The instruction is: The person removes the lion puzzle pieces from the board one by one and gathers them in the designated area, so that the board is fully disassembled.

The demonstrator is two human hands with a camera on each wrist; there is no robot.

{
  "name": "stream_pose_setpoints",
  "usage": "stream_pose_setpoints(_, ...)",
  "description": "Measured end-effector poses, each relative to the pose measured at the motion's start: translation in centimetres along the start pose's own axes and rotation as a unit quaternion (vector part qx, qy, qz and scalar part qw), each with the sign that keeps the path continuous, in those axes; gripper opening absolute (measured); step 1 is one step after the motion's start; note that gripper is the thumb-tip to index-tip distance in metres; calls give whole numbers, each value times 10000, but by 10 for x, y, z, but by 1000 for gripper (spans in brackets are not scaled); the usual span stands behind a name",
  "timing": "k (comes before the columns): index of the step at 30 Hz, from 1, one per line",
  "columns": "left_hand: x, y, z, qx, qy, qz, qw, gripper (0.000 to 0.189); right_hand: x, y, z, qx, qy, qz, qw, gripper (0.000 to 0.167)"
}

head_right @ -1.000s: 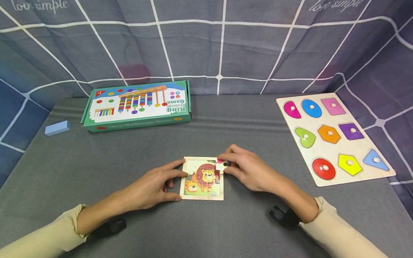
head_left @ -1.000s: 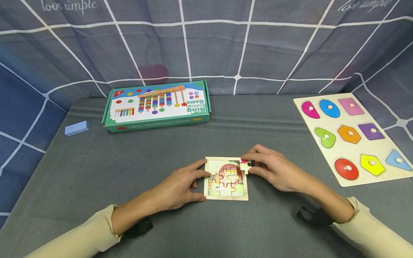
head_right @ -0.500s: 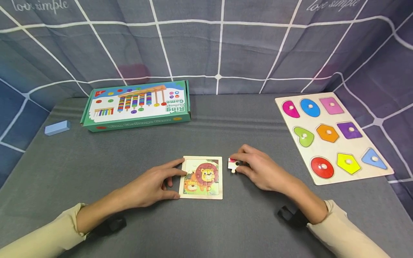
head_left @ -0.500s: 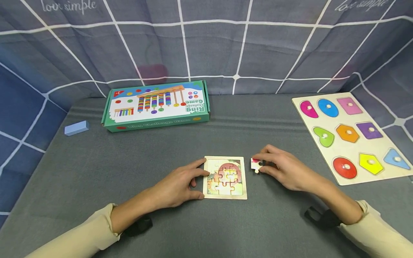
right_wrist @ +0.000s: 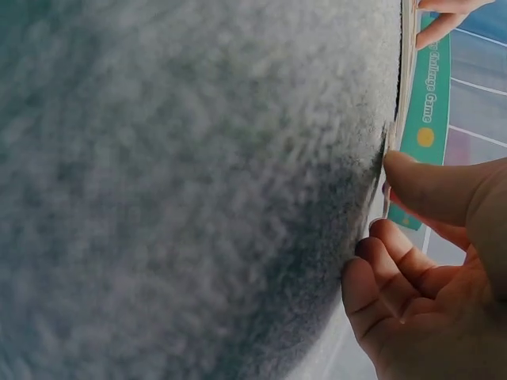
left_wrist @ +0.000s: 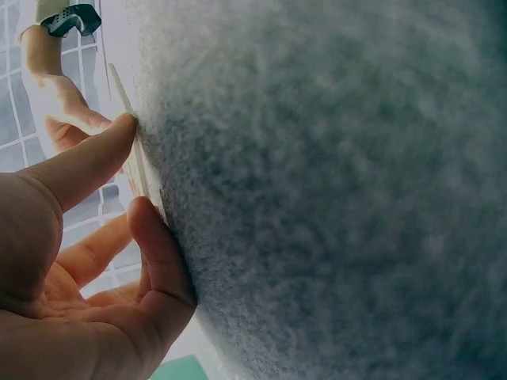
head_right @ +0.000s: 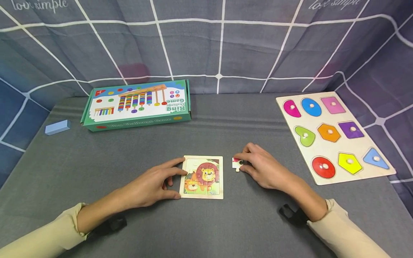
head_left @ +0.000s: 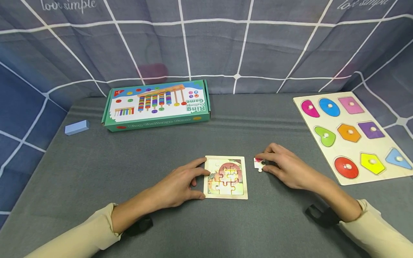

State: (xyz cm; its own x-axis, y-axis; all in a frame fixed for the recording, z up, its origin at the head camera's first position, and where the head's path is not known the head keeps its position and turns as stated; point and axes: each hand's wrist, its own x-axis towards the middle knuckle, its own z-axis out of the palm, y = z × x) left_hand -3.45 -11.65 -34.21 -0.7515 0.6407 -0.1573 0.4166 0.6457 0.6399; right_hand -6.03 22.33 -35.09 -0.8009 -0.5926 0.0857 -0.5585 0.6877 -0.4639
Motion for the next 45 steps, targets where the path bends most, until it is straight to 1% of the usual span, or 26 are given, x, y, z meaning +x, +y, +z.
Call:
stream_pose_setpoints(6, 0, 1, 0, -10, -5, -6, 10000, 57, 1, 0, 1, -94, -33, 33, 9999, 35)
stream_pose_setpoints(18, 0, 1, 0, 24, -32, -7, 10000, 57, 1, -5, -2, -145, -124, 246, 9995, 35)
stream_pose_setpoints(33, 0, 0, 0, 11, 8, 45, 10000, 57, 2, -3, 0, -237, -23, 55, 9997, 33)
stream_pose_setpoints(37, 0, 0, 0, 4, -13, 12, 10000, 57, 2, -3, 0, -227, -12, 21, 9997, 33)
stream_pose_setpoints(41, 0, 0, 0, 24, -28, 4, 10000, 57, 2, -5, -4, -160, -132, 41, 9998, 34)
stream_pose_setpoints(45, 1, -1, 1, 20, -17, 40, 10000, 56, 3, -8, -11, -82, -298, 152, 9994, 33)
